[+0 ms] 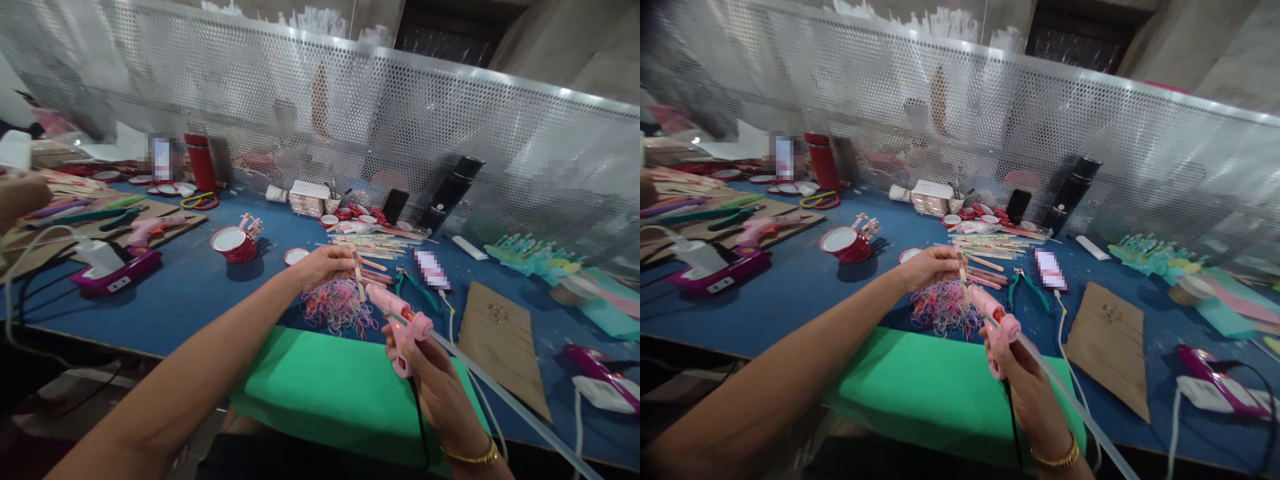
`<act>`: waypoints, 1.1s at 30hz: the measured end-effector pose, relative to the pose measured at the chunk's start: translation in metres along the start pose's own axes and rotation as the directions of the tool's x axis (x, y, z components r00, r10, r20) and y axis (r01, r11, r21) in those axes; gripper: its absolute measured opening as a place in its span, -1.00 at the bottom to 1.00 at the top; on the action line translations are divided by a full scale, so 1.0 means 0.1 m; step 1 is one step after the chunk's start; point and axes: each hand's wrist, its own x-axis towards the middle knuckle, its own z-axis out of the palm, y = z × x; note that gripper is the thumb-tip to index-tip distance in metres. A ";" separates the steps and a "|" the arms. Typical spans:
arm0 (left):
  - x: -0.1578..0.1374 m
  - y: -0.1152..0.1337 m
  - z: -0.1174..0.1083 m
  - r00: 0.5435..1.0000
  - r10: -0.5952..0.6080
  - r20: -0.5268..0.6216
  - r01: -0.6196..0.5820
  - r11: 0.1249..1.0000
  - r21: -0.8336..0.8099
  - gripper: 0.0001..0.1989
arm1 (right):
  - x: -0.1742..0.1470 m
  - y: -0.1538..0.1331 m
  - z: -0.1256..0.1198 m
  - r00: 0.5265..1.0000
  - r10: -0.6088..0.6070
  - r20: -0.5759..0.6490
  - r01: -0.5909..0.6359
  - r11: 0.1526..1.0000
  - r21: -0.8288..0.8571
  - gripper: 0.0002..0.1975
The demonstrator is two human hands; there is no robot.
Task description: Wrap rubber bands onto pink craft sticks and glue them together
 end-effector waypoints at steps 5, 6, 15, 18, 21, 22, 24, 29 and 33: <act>0.00 0.00 -0.01 1.000 0.003 0.010 -0.003 1.000 -0.007 -0.75 | -0.01 -0.01 0.01 1.000 -0.023 0.009 0.023 1.000 -0.010 -0.61; 0.00 0.00 -0.01 1.000 0.002 0.012 -0.002 1.000 -0.007 -0.75 | -0.01 -0.01 0.01 1.000 -0.024 0.010 0.024 1.000 -0.010 -0.62; 0.02 -0.01 -0.04 1.000 0.016 0.017 -0.016 1.000 -0.026 -0.75 | -0.01 -0.03 0.03 0.997 -0.067 0.039 0.068 0.997 -0.043 -0.73; 0.02 -0.01 -0.04 1.000 0.016 0.021 -0.016 0.999 -0.030 -0.75 | -0.01 -0.03 0.03 0.994 -0.097 0.052 0.100 0.994 -0.049 -0.74; 0.01 0.00 -0.03 1.000 0.014 0.015 -0.014 1.000 -0.027 -0.75 | -0.01 -0.03 0.03 0.990 -0.126 0.065 0.130 0.989 -0.064 -0.75; 0.01 0.00 -0.03 1.000 0.015 0.013 -0.015 1.000 -0.026 -0.76 | -0.01 -0.03 0.03 0.989 -0.131 0.067 0.135 0.988 -0.068 -0.75; 0.01 0.00 -0.03 1.000 0.017 0.010 -0.016 1.000 -0.025 -0.76 | -0.01 -0.04 0.03 0.989 -0.133 0.070 0.138 0.988 -0.074 -0.73; 0.02 -0.01 -0.04 1.000 0.016 0.007 -0.016 1.000 -0.022 -0.76 | -0.02 -0.05 0.03 0.988 -0.135 0.071 0.140 0.988 -0.072 -0.74; 0.02 0.00 -0.05 1.000 0.019 -0.002 -0.019 1.000 -0.018 -0.75 | -0.02 -0.03 0.00 0.989 -0.130 0.070 0.136 0.987 -0.086 -0.75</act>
